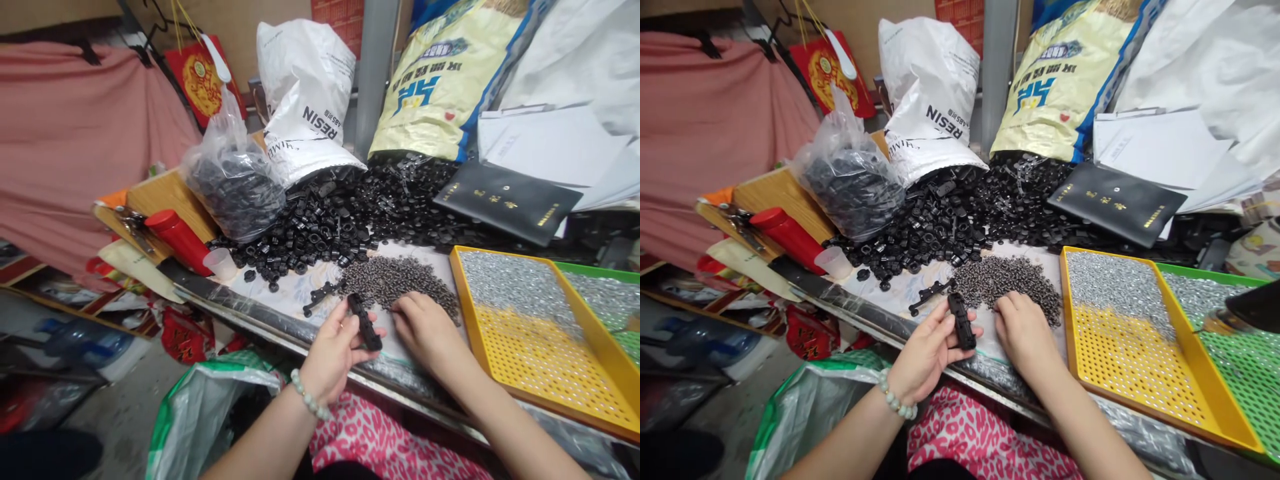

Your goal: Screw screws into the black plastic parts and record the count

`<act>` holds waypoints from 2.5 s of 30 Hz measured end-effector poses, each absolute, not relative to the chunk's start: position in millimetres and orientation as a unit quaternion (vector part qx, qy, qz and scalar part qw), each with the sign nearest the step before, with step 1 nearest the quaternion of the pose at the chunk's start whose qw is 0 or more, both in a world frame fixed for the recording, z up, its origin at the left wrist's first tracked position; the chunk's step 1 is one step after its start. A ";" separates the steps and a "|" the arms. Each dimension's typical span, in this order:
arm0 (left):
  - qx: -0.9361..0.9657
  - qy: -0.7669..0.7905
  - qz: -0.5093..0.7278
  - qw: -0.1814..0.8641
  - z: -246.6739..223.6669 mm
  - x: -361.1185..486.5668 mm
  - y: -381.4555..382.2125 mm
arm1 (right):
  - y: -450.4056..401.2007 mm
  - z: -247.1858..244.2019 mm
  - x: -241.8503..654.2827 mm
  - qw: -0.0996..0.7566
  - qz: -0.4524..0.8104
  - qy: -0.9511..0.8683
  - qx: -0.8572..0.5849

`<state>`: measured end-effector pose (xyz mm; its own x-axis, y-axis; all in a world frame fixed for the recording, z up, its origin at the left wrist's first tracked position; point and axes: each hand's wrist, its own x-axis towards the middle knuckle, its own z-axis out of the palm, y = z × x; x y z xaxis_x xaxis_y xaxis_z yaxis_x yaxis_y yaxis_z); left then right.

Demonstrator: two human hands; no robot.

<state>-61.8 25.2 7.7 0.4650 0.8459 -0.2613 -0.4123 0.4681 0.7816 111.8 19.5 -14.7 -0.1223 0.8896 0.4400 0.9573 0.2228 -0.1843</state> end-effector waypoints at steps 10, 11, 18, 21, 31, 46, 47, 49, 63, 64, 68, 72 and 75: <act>0.395 0.313 0.358 0.786 5.3 -48.9 22.2 | 0.1 16.4 100.1 0.396 0.181 -0.688 -0.580; 0.395 0.311 0.357 0.787 5.6 -48.0 21.7 | -1.3 17.7 99.5 0.397 0.205 -0.680 -0.582; 0.408 0.298 0.332 0.797 7.0 -47.6 22.5 | -6.0 16.8 104.2 0.406 0.226 -0.663 -0.588; 0.408 0.302 0.333 0.795 8.8 -46.6 22.3 | -7.9 18.1 106.2 0.404 0.213 -0.657 -0.600; 0.413 0.290 0.424 0.752 9.2 -45.2 26.4 | -26.1 10.6 102.1 0.374 0.266 -0.651 -0.604; 0.458 0.288 0.438 0.717 8.7 -45.2 20.9 | -26.1 6.0 99.7 0.403 0.236 -0.623 -0.627; 0.463 0.296 0.433 0.714 7.1 -44.8 21.0 | -25.9 6.3 100.7 0.411 0.227 -0.619 -0.629; 0.497 0.324 0.409 0.693 2.9 -43.4 22.7 | -24.9 5.0 103.0 0.422 0.208 -0.613 -0.635; 0.777 0.544 0.243 0.206 19.0 -102.3 98.3 | -29.1 -10.7 113.8 0.422 0.167 -0.585 -0.672; 0.774 0.539 0.251 0.218 16.8 -103.1 100.8 | -29.0 -11.4 113.7 0.420 0.169 -0.586 -0.672; 0.733 0.534 0.319 0.273 12.8 -97.6 98.4 | -28.6 -12.2 113.4 0.422 0.170 -0.590 -0.667; 0.635 0.483 0.382 0.466 18.4 -79.1 76.6 | -30.5 -2.8 108.3 0.451 0.171 -0.579 -0.657; 0.448 0.391 0.410 0.692 22.8 -58.7 52.4 | -34.5 7.9 99.6 0.475 0.182 -0.577 -0.639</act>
